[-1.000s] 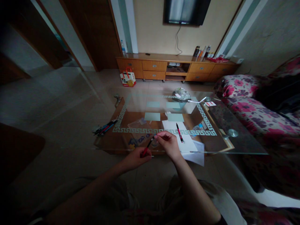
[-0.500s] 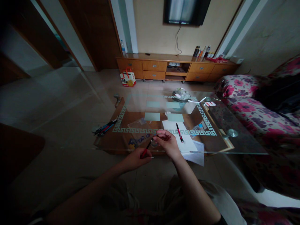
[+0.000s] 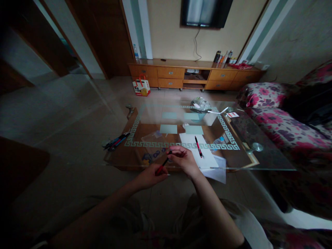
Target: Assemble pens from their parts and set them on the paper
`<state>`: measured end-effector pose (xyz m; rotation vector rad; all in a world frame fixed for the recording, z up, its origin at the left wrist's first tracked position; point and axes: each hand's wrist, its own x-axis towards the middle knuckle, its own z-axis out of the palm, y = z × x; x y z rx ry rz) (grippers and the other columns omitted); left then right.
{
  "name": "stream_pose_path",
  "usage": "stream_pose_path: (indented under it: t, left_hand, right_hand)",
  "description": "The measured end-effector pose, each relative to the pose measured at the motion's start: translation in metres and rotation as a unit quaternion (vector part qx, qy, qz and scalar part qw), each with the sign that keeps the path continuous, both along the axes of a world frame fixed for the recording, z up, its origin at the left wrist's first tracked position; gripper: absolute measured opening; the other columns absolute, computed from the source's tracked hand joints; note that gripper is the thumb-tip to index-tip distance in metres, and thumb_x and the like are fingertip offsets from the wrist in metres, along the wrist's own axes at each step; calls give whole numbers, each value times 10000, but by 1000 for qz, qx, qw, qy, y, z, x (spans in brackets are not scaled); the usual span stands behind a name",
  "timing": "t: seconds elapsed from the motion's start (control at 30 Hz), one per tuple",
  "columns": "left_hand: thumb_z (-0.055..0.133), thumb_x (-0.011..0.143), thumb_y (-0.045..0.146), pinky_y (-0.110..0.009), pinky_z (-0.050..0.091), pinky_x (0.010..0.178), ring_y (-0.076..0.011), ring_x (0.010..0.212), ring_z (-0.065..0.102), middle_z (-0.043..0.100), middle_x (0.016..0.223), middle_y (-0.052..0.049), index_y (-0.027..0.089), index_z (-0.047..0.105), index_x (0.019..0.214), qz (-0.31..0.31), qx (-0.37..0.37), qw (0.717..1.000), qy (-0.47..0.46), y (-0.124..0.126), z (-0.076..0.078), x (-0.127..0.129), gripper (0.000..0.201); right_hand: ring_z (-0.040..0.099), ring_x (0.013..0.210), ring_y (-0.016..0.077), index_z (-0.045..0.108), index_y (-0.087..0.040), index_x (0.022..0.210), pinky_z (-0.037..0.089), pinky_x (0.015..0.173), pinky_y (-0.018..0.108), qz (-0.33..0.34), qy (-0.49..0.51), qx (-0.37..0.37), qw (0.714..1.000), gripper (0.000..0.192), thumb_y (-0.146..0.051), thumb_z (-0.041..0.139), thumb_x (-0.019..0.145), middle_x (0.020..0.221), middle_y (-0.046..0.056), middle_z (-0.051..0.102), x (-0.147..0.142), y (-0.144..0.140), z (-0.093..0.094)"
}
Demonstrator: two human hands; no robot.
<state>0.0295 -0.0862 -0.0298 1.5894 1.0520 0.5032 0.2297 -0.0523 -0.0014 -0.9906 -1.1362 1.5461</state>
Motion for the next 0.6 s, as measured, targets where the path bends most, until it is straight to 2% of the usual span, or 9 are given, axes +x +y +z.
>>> stream_pose_path:
  t: [0.2, 0.4, 0.6]
  left_hand:
    - [609, 837, 389, -228, 379, 612, -127, 649, 509, 597, 720, 5, 137, 671, 888, 6, 5, 1000, 0, 2, -6, -1, 265]
    - [607, 836, 427, -226, 373, 613, -125, 645, 490, 563, 710, 13, 140, 648, 872, 13, 20, 1000, 14, 2, -9, -2, 292]
    - [601, 840, 427, -220, 355, 594, -122, 642, 476, 532, 692, 26, 144, 626, 857, 11, 13, 1000, 5, 2, -8, -2, 285]
  right_hand:
    - [709, 911, 168, 714, -217, 1035, 558, 823, 283, 34, -4, -14, 999, 378, -294, 852, 691, 1019, 42, 759, -1, -2, 0]
    - [704, 889, 160, 704, -219, 1005, 553, 811, 286, 84, 1, -20, 996, 351, -277, 851, 691, 1017, 29, 748, -5, -4, -6]
    - [692, 840, 149, 698, -203, 1018, 539, 780, 278, 84, -22, -16, 996, 360, -291, 846, 701, 952, 27, 740, -6, -4, -9]
